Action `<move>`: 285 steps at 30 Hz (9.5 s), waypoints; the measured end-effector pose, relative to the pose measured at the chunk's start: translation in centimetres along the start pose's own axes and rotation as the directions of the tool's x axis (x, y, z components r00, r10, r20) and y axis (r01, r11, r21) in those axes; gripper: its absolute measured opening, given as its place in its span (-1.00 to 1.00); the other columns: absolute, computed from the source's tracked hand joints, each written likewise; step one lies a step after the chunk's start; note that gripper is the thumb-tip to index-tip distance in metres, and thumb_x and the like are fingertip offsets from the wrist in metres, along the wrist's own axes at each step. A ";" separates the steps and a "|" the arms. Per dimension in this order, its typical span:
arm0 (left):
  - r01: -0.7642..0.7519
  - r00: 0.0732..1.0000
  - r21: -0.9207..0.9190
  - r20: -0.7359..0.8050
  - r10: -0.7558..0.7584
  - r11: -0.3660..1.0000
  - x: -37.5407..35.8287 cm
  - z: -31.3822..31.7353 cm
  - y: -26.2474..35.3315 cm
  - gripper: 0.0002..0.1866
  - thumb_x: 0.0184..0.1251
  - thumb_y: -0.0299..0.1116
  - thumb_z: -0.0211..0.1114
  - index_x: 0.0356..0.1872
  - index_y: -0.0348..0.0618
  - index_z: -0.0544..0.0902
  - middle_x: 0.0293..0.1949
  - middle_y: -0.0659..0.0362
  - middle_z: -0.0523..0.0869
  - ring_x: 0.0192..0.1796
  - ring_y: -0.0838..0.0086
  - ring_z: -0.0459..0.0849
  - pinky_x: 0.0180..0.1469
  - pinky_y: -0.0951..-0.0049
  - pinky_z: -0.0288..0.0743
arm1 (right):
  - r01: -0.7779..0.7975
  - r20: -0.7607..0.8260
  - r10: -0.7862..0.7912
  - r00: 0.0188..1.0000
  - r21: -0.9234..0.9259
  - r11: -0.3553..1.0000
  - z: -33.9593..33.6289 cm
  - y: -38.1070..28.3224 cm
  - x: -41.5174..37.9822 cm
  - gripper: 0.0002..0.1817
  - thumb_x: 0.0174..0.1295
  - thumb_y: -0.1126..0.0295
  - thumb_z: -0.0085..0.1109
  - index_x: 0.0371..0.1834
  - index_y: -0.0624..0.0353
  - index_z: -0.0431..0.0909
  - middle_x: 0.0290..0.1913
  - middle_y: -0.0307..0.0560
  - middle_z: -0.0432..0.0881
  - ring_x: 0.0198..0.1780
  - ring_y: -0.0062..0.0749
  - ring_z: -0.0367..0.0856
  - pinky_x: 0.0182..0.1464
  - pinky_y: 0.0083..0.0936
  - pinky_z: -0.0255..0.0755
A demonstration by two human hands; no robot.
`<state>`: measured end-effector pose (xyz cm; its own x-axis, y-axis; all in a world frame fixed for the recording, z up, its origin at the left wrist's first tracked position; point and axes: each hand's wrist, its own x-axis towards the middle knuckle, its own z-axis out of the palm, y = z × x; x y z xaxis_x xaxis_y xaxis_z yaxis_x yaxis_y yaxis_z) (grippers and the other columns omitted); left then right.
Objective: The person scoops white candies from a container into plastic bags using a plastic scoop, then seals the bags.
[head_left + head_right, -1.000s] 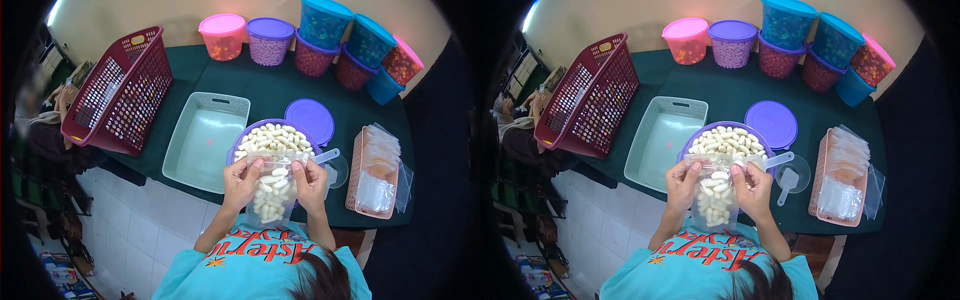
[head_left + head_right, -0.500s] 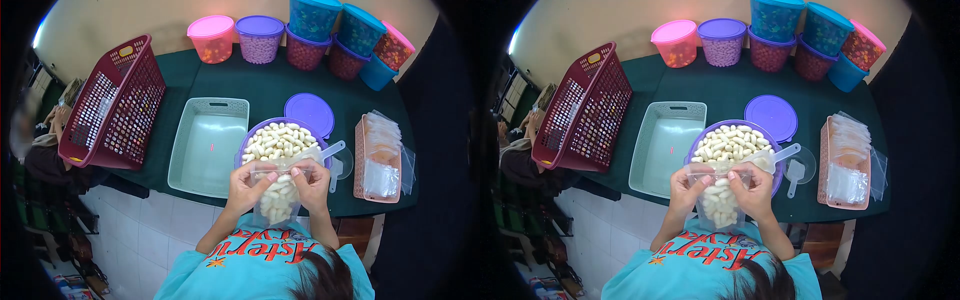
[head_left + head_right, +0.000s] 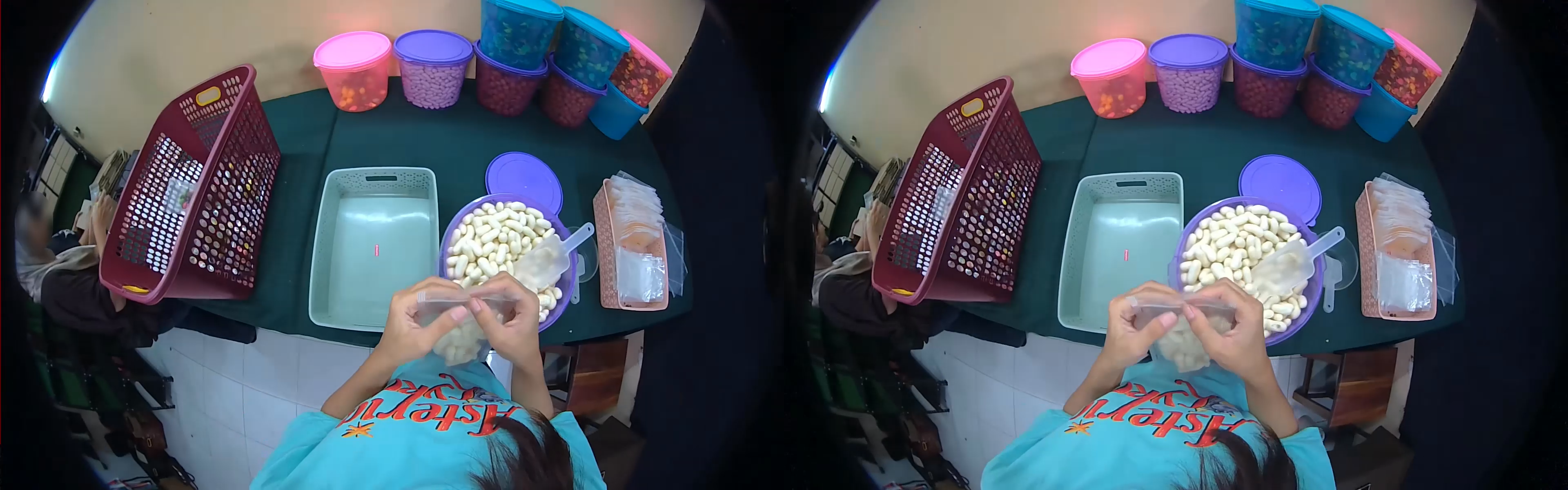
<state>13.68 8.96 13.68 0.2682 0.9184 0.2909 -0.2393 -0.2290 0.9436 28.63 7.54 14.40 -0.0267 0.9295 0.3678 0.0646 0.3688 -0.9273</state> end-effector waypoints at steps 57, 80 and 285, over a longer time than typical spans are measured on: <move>0.168 0.985 0.087 -0.057 -0.163 0.982 -6.1 -16.7 -2.9 -0.77 0.29 -0.38 -0.01 -0.29 -0.34 0.54 -0.42 0.17 0.61 -0.34 0.61 0.52 -0.25 0.62 0.38 | -0.315 -0.049 0.322 0.945 0.114 0.942 16.8 5.8 -2.2 -0.80 0.19 0.41 -0.02 -0.32 0.35 0.51 -0.40 -0.17 0.53 -0.30 -0.57 0.48 -0.20 -0.67 0.31; 0.314 0.936 -0.048 -0.150 -0.318 0.948 -0.6 -23.7 -5.3 -0.70 0.23 -0.37 0.02 -0.05 -0.28 0.37 -0.04 0.08 0.43 -0.09 0.45 0.48 -0.01 0.42 0.36 | -0.647 -0.247 0.616 0.748 -0.064 0.760 19.5 20.0 3.6 -0.75 0.17 0.41 -0.16 -0.14 0.35 0.31 -0.33 0.16 0.55 -0.25 -0.15 0.56 -0.22 -0.36 0.40; 0.297 0.952 -0.177 0.135 -0.276 0.938 1.2 -7.0 -4.4 -0.06 -0.26 -0.01 0.38 0.17 -0.33 0.20 0.07 0.06 0.34 0.07 0.34 0.36 0.14 0.34 0.19 | -0.072 0.143 0.256 0.956 -0.731 0.678 -11.0 2.6 4.5 -0.29 -0.49 0.19 0.41 -0.10 0.15 0.44 -0.13 -0.02 0.50 -0.04 -0.22 0.42 0.11 -0.37 0.12</move>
<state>8.56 13.30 8.77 0.4471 0.8937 0.0379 -0.3098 0.1150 0.9438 39.68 12.68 14.45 -0.1519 0.9829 0.1042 0.7754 0.1839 -0.6041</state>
